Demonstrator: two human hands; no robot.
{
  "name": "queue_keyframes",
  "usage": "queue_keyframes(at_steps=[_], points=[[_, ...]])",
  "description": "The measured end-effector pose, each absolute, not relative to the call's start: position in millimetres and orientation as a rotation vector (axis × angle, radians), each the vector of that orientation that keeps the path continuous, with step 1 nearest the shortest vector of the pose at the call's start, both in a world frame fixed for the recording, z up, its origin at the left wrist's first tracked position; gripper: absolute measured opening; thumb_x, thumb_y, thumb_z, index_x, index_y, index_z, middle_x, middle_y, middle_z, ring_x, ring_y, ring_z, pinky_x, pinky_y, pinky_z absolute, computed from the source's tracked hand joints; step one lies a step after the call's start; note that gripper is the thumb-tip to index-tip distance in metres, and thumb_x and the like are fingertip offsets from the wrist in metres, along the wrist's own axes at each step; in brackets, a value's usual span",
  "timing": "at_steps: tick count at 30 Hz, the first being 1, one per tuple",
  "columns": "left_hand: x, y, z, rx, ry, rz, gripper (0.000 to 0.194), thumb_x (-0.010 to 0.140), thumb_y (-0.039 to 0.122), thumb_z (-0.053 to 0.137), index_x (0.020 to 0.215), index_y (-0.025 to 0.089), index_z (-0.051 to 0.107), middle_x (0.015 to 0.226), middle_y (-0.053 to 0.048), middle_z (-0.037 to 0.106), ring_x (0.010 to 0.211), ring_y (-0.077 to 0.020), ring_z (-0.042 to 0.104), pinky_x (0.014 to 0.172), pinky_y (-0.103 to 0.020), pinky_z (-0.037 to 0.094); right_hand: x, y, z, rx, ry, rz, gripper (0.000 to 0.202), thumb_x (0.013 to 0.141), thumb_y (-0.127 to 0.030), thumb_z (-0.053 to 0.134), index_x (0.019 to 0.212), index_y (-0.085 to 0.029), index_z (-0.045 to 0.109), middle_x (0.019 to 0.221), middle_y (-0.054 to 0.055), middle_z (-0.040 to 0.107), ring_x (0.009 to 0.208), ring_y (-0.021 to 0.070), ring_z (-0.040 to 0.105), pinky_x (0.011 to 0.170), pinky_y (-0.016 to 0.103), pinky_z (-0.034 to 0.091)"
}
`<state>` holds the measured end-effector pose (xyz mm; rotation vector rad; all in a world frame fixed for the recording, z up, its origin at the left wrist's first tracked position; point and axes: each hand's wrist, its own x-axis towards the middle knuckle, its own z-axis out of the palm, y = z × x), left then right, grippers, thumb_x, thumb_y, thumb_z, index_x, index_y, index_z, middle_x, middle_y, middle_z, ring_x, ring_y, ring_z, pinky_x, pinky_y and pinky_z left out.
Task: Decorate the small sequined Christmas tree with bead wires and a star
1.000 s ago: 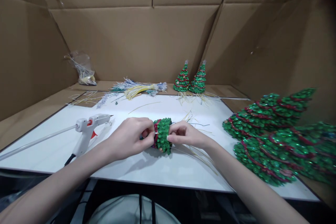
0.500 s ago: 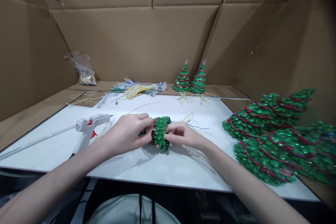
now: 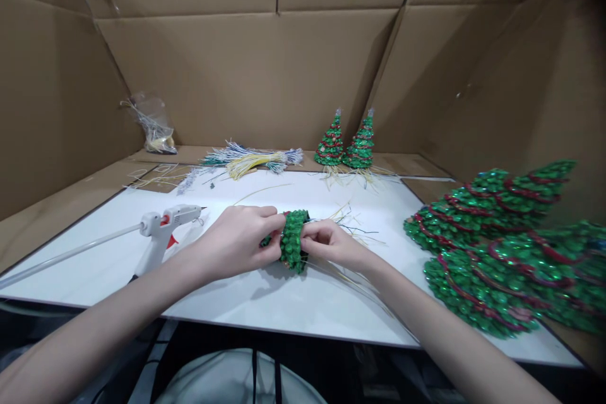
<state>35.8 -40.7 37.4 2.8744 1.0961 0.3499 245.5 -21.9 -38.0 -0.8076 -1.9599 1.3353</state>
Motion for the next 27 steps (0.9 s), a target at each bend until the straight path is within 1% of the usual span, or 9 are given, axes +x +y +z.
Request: queue_keyframes(at_steps=[8,13,19,23,27], points=[[44,-42,42,2.874,1.166,0.296,0.009,0.075,0.021,0.05,0.067,0.017,0.051,0.069,0.002,0.06,0.055,-0.0106,0.048,0.049,-0.022,0.024,244,-22,-37,-0.795,-1.95,1.321,0.044,0.079,-0.05,0.056,0.056,-0.016,0.043,0.052,-0.005,0.029,0.049,0.0066,0.025,0.045,0.023,0.019],[51,-41,48,2.883,1.215,0.272,0.011,0.069,0.021,0.05,0.059,0.017,0.048,0.06,0.001,0.058,0.051,-0.0112,0.046,0.047,-0.023,0.02,245,-22,-38,-0.798,-1.953,1.319,0.042,0.078,-0.051,0.057,0.057,-0.015,0.048,0.052,-0.005,0.031,0.049,0.0067,0.026,0.045,0.023,0.019],[56,-41,52,2.89,1.322,0.182,0.013,0.067,0.022,0.049,0.055,0.018,0.053,0.05,-0.001,0.056,0.047,-0.0145,0.046,0.045,-0.025,0.02,244,-23,-37,-0.805,-1.947,1.304,0.04,0.075,-0.046,0.062,0.055,-0.015,0.047,0.052,-0.005,0.031,0.05,0.0068,0.026,0.045,0.023,0.02],[59,-40,54,2.896,1.325,0.143,0.013,0.066,0.022,0.049,0.054,0.018,0.053,0.049,-0.001,0.056,0.046,-0.0147,0.046,0.045,-0.025,0.02,244,-24,-36,-0.807,-1.943,1.298,0.038,0.075,-0.045,0.063,0.056,-0.015,0.048,0.051,-0.005,0.031,0.049,0.0067,0.026,0.045,0.023,0.02],[51,-39,54,2.864,1.27,0.195,0.014,0.071,0.023,0.05,0.058,0.018,0.053,0.052,0.0,0.057,0.048,-0.0132,0.046,0.046,-0.025,0.021,244,-23,-36,-0.805,-1.94,1.296,0.038,0.076,-0.044,0.062,0.056,-0.015,0.048,0.051,-0.005,0.031,0.048,0.0065,0.025,0.044,0.023,0.019]])
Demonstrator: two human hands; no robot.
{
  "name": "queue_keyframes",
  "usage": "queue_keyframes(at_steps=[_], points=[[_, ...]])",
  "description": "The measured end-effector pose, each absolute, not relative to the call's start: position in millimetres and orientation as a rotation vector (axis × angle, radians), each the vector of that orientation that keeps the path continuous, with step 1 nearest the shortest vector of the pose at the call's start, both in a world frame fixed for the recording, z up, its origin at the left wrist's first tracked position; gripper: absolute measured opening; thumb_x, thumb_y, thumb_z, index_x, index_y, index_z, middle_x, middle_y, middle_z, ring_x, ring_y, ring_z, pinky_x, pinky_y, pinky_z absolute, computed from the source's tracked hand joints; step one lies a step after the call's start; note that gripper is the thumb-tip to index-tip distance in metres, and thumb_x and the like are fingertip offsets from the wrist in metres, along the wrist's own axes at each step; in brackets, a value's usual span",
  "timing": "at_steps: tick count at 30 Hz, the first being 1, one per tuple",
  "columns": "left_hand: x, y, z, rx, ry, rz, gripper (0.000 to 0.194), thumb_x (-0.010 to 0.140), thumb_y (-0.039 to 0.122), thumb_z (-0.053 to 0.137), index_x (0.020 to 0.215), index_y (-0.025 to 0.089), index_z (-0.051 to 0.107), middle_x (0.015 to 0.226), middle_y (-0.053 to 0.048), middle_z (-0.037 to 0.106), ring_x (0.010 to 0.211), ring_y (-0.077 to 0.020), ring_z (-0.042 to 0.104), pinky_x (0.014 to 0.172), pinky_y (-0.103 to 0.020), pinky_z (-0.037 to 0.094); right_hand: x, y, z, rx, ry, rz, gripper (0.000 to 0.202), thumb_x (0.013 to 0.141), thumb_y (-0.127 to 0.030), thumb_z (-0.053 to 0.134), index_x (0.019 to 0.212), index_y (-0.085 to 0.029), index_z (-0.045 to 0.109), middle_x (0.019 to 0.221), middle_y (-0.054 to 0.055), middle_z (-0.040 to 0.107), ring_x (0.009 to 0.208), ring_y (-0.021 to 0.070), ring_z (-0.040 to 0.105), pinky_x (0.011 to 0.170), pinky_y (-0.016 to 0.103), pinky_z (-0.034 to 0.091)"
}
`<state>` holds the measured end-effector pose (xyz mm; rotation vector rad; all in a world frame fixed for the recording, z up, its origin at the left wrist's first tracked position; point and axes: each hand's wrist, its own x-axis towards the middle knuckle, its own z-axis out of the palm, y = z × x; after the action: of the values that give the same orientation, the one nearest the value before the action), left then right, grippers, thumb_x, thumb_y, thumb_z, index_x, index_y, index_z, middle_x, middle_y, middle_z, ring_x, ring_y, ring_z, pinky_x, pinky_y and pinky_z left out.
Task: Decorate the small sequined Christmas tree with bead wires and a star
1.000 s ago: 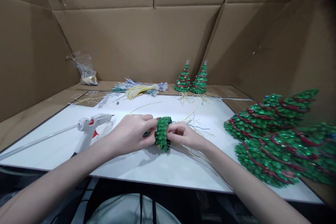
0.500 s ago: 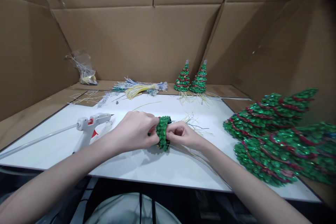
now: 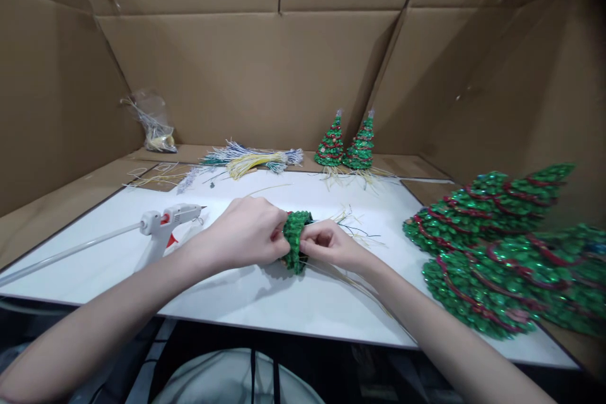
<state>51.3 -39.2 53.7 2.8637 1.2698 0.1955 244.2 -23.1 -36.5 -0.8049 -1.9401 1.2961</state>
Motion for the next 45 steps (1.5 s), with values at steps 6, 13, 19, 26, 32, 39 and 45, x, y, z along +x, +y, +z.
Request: queue_keyframes(at_steps=[6,13,19,26,32,39,45], points=[[32,-42,52,2.825,1.251,0.334,0.015,0.082,0.029,0.053,0.073,0.018,0.059,0.072,0.001,0.064,0.06,-0.0127,0.053,0.053,-0.024,0.029,244,-22,-39,-0.794,-1.934,1.318,0.036,0.08,-0.041,0.057,0.056,-0.016,0.046,0.05,-0.006,0.03,0.047,0.0067,0.025,0.044,0.023,0.019],[26,-43,42,2.868,1.164,0.465,0.012,0.087,0.024,0.056,0.09,0.021,0.067,0.086,0.0,0.066,0.066,-0.0122,0.059,0.058,-0.022,0.037,244,-23,-38,-0.83,-1.936,1.3,0.037,0.079,-0.04,0.057,0.054,-0.017,0.042,0.051,-0.006,0.029,0.048,0.0069,0.025,0.045,0.023,0.02],[28,-43,38,2.911,1.155,0.493,0.016,0.087,0.017,0.055,0.087,0.02,0.07,0.083,-0.001,0.068,0.068,-0.0133,0.061,0.058,-0.022,0.039,243,-22,-40,-0.845,-1.936,1.294,0.04,0.08,-0.044,0.056,0.054,-0.017,0.041,0.051,-0.005,0.028,0.049,0.0071,0.025,0.046,0.023,0.02],[30,-43,36,2.949,1.098,0.513,0.021,0.086,0.011,0.05,0.083,0.019,0.07,0.081,-0.001,0.069,0.067,-0.0131,0.062,0.059,-0.022,0.04,243,-22,-40,-0.841,-1.932,1.281,0.039,0.08,-0.044,0.055,0.055,-0.017,0.043,0.052,-0.005,0.03,0.05,0.0076,0.026,0.046,0.024,0.021],[30,-43,31,2.946,1.107,0.568,0.021,0.088,0.013,0.048,0.082,0.017,0.068,0.079,-0.001,0.068,0.065,-0.0125,0.06,0.056,-0.021,0.039,243,-22,-40,-0.867,-1.919,1.28,0.042,0.078,-0.047,0.058,0.054,-0.017,0.042,0.051,-0.005,0.028,0.049,0.0072,0.025,0.046,0.024,0.02],[27,-43,21,2.852,1.053,0.753,0.017,0.089,0.015,0.05,0.085,0.018,0.067,0.08,-0.001,0.068,0.067,-0.0115,0.06,0.059,-0.02,0.042,242,-23,-40,-0.88,-1.883,1.287,0.042,0.076,-0.047,0.06,0.054,-0.016,0.043,0.051,-0.005,0.029,0.049,0.0071,0.025,0.046,0.023,0.019],[24,-44,17,2.822,1.018,0.827,0.017,0.09,0.017,0.049,0.087,0.018,0.066,0.081,-0.001,0.068,0.069,-0.0116,0.061,0.06,-0.021,0.043,238,-26,-39,-0.908,-1.808,1.32,0.038,0.071,-0.042,0.066,0.052,-0.016,0.044,0.049,-0.006,0.027,0.048,0.0067,0.024,0.045,0.023,0.019]])
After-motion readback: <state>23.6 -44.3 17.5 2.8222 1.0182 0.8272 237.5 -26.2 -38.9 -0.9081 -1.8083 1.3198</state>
